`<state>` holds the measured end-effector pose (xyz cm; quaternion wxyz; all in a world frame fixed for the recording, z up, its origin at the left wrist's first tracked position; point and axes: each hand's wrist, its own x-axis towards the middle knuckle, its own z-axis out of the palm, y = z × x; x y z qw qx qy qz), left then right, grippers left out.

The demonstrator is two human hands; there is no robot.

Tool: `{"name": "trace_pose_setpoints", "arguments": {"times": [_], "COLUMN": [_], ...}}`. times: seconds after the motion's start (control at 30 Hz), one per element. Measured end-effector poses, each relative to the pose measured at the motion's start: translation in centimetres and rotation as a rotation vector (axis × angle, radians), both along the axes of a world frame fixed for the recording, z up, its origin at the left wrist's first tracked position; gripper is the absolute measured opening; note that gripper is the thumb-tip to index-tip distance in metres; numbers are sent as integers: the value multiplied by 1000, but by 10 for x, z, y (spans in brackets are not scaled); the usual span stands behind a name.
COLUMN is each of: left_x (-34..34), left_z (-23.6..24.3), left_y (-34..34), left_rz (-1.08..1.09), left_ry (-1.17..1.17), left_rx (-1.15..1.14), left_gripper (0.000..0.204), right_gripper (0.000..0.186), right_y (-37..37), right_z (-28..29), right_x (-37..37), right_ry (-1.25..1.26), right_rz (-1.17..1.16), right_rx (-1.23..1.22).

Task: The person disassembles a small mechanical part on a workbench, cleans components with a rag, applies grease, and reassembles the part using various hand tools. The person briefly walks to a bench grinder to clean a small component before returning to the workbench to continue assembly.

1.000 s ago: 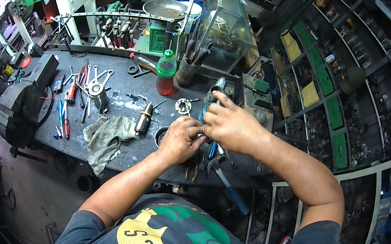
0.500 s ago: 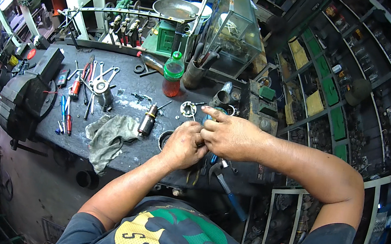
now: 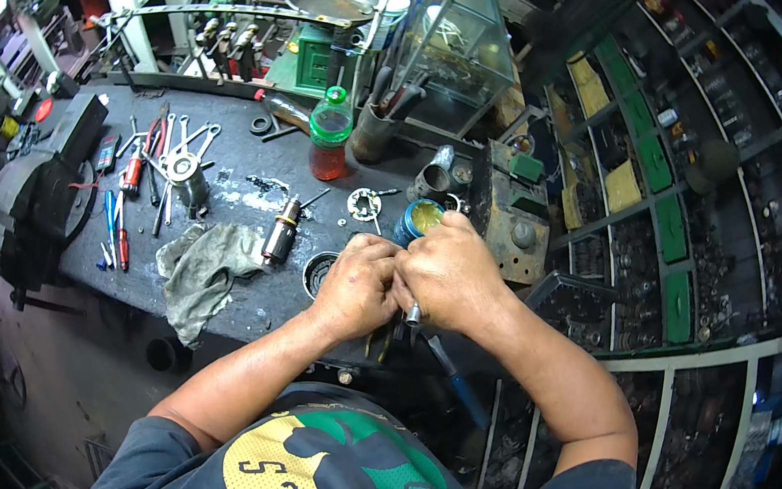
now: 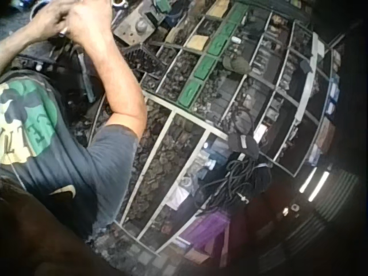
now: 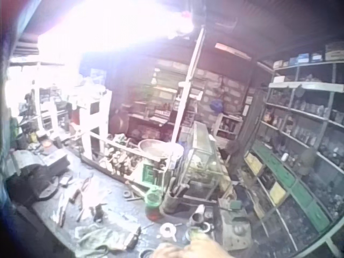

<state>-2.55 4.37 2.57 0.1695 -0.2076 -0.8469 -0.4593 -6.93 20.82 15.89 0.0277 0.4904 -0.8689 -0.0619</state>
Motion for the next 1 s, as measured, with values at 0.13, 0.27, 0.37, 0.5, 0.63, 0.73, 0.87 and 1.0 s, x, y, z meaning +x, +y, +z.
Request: {"name": "trace_pose_setpoints", "arguments": {"times": [0.13,0.27,0.37,0.5,0.63,0.73,0.87,1.0], "left_x": [8,14,13,15,18,18,16,14], "left_z": [8,6,-2,-3,-5,3,9,-4], "left_y": [-20,-52,-57,-59,-50,-52,-46,-38], "left_rz": [-36,20,-21,-79,5,-5,64,153], "left_ry": [-58,-192,-277,-218,-190,-265,-322,-198], "left_rx": [111,154,202,5,-188,-269,-283,-252], "left_gripper": [71,96,93,113,128,126,100,77], "right_gripper": [8,16,18,31,29,15,15,19], "right_y": [18,15,3,-17,-30,-41,-63,-67], "right_z": [25,42,30,23,29,30,24,13], "right_x": [-8,-20,-33,-35,-44,-55,-61,-67], "right_ry": [4,94,31,21,81,146,176,124], "right_rz": [220,132,213,320,509,736,660,696], "right_rx": [27,-73,-76,87,63,73,343,293]}}
